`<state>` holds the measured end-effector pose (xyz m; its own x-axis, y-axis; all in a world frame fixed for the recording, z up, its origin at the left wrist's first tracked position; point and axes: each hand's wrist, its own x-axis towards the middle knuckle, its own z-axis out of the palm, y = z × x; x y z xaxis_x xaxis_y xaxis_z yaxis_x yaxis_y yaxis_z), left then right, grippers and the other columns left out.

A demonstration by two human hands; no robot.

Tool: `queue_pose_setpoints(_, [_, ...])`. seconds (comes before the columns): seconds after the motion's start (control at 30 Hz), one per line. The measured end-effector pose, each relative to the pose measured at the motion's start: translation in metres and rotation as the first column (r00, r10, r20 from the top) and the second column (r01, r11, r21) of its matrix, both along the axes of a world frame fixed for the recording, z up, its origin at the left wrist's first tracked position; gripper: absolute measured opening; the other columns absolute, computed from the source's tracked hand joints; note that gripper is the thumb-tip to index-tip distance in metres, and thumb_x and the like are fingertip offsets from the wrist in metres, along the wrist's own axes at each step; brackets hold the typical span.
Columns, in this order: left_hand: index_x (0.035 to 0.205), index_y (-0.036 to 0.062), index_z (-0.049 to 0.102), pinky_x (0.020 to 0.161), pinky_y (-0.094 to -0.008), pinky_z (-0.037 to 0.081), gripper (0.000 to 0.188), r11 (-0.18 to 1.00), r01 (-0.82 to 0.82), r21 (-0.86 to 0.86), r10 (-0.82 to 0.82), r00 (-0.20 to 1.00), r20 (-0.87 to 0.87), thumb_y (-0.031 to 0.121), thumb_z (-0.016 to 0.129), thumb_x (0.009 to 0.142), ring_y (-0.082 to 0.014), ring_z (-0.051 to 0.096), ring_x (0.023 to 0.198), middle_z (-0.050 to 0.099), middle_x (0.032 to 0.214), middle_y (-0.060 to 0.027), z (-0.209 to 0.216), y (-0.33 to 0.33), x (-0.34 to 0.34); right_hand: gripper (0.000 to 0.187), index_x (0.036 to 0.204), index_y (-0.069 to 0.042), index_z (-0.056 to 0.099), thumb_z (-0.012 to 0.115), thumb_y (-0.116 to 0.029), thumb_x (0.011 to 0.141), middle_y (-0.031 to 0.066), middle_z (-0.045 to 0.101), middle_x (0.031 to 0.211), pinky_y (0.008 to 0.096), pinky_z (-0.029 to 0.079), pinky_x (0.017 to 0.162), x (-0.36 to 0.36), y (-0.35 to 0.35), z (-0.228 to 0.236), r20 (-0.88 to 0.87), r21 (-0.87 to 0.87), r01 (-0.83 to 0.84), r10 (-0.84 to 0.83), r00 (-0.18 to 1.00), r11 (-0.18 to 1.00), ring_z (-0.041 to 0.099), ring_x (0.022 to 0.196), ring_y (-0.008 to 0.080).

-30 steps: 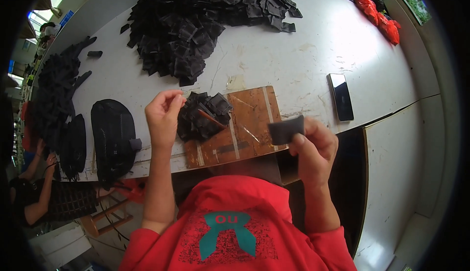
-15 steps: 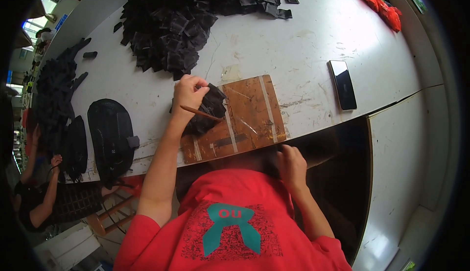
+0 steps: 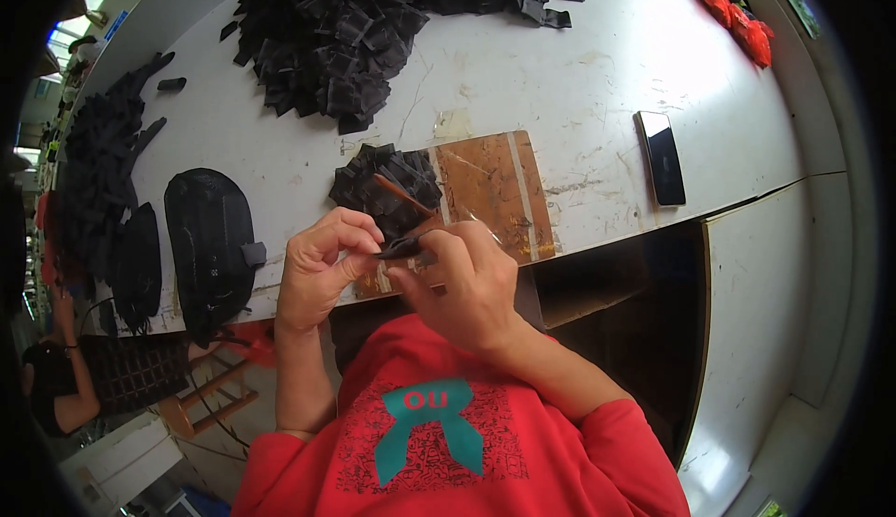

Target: Assembling small black fabric pieces on a workbench by applying thin strips or adhesive.

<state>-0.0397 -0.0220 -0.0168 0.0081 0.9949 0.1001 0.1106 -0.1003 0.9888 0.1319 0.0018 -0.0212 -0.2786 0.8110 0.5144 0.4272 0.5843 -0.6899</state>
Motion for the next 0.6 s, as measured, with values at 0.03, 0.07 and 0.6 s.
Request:
queue_pose_setpoints(0.03, [0.074,-0.0006,0.056,0.065,-0.0235,0.042,0.008,0.997,0.071,-0.039,-0.069,0.997,0.03,-0.006,0.059,0.069,-0.0146,0.053,0.074,0.055,0.082,-0.0059,0.0,-0.001,-0.003,0.025,0.08,-0.006,0.055,0.071,-0.008,0.061,0.0052,0.052,0.069,0.0317,0.043,0.043,-0.002,0.001,0.009,0.007,-0.001,-0.005,0.005,1.0,1.0,0.053,0.056,0.0207])
queue_pose_setpoints(0.07, [0.074,-0.0002,0.056,0.065,-0.0236,0.042,0.008,0.987,0.139,-0.077,-0.134,0.989,0.059,-0.006,0.059,0.069,-0.0142,0.053,0.074,0.055,0.082,-0.0058,0.002,-0.005,-0.005,0.025,0.079,-0.006,0.055,0.071,-0.007,0.06,0.0055,0.053,0.07,0.031,0.042,0.043,-0.007,0.001,0.02,-0.03,-0.033,0.002,-0.003,1.0,0.999,0.053,0.056,0.0207])
queue_pose_setpoints(0.6, [0.081,0.0026,0.056,0.052,-0.0184,0.039,0.005,0.88,-0.045,-0.473,0.33,0.774,0.541,0.006,0.057,0.078,-0.0069,0.051,0.058,0.058,0.071,-0.0022,0.002,-0.012,0.042,0.02,0.073,-0.003,0.054,0.065,-0.002,0.056,0.0055,0.048,0.066,0.0305,0.035,0.047,0.012,0.0,-0.005,0.312,0.278,-0.113,0.022,0.95,0.954,0.046,0.055,0.0203])
